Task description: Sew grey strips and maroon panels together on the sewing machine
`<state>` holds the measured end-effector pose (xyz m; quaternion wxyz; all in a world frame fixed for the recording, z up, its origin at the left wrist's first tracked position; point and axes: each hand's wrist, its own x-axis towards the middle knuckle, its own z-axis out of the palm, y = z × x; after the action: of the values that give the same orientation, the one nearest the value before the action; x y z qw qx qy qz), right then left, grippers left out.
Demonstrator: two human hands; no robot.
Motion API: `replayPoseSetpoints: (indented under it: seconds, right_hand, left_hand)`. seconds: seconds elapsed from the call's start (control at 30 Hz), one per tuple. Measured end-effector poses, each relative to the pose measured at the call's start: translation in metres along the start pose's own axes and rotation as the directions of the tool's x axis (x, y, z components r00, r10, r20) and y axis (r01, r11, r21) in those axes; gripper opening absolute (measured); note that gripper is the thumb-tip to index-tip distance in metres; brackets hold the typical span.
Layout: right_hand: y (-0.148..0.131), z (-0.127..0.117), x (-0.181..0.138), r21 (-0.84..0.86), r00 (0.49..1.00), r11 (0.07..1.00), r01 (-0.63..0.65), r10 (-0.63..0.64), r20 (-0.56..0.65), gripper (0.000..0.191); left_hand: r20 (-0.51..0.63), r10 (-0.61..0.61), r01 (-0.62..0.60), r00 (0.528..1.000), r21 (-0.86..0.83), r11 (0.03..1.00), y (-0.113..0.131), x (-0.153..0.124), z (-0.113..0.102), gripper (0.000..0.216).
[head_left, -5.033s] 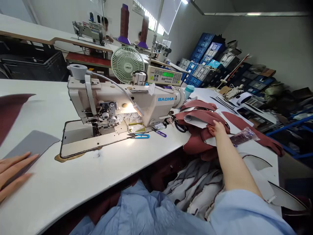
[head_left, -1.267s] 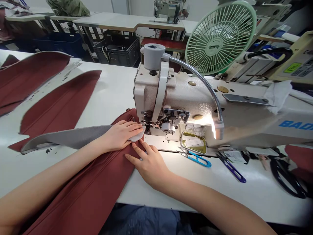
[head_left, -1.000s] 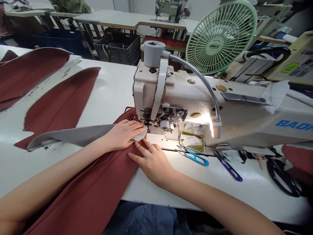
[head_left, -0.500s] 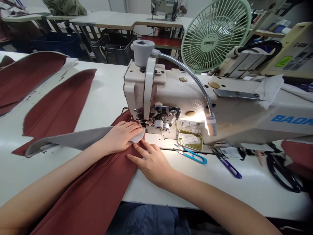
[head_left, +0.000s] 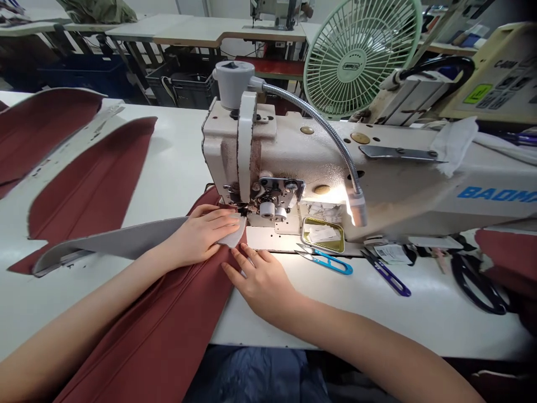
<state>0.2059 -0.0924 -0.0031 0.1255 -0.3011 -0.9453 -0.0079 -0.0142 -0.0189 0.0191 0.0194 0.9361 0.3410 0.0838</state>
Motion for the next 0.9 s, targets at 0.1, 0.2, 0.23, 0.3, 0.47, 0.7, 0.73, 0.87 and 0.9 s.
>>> replayPoseSetpoints:
  seconds: [0.1,0.2,0.23,0.3,0.47,0.7,0.73,0.87,0.9]
  right_hand:
    - [-0.001,-0.001,0.000,-0.021,1.000,1.000,-0.006,0.006,-0.031,0.033]
    - [0.002,-0.001,0.001,-0.057,0.997,0.998,-0.014,0.009,-0.071,0.032]
    - [0.003,0.000,0.001,-0.070,0.997,0.997,-0.017,0.011,-0.076,0.031]
    - [0.006,0.000,0.002,-0.092,0.998,0.995,-0.021,0.014,-0.069,0.029]
    - [0.010,-0.004,-0.002,-0.054,1.000,0.998,-0.019,0.018,-0.020,0.023]
    - [0.020,-0.004,-0.005,0.098,0.999,0.995,-0.001,0.005,-0.038,0.022]
    - [0.022,-0.004,-0.003,0.107,0.999,0.994,-0.004,0.008,-0.039,0.023]
    - [0.029,-0.002,0.002,0.131,0.999,0.991,-0.028,0.034,-0.042,0.024]
    - [0.030,-0.002,0.004,0.135,0.998,0.990,-0.033,0.039,-0.043,0.025]
  left_hand:
    - [0.021,0.032,-0.032,0.999,0.017,0.999,0.001,0.001,0.000,0.048]
    - [0.023,0.029,-0.031,0.999,0.078,0.996,0.003,0.005,0.002,0.043]
    - [0.023,0.023,-0.025,0.999,0.090,0.996,0.003,0.007,0.002,0.042]
    - [0.030,0.007,-0.010,1.000,0.097,0.995,0.002,0.011,0.003,0.042]
    - [0.054,-0.013,0.010,0.998,0.057,0.998,-0.005,0.012,-0.003,0.042]
    - [-0.055,0.121,-0.123,0.991,-0.036,0.992,-0.019,0.017,-0.001,0.023]
    - [-0.050,0.122,-0.123,0.991,-0.019,0.992,-0.019,0.020,0.000,0.023]
    - [-0.041,0.127,-0.123,0.991,0.084,0.989,-0.018,0.028,0.000,0.024]
    - [-0.044,0.130,-0.125,0.991,0.102,0.987,-0.017,0.029,-0.001,0.024]
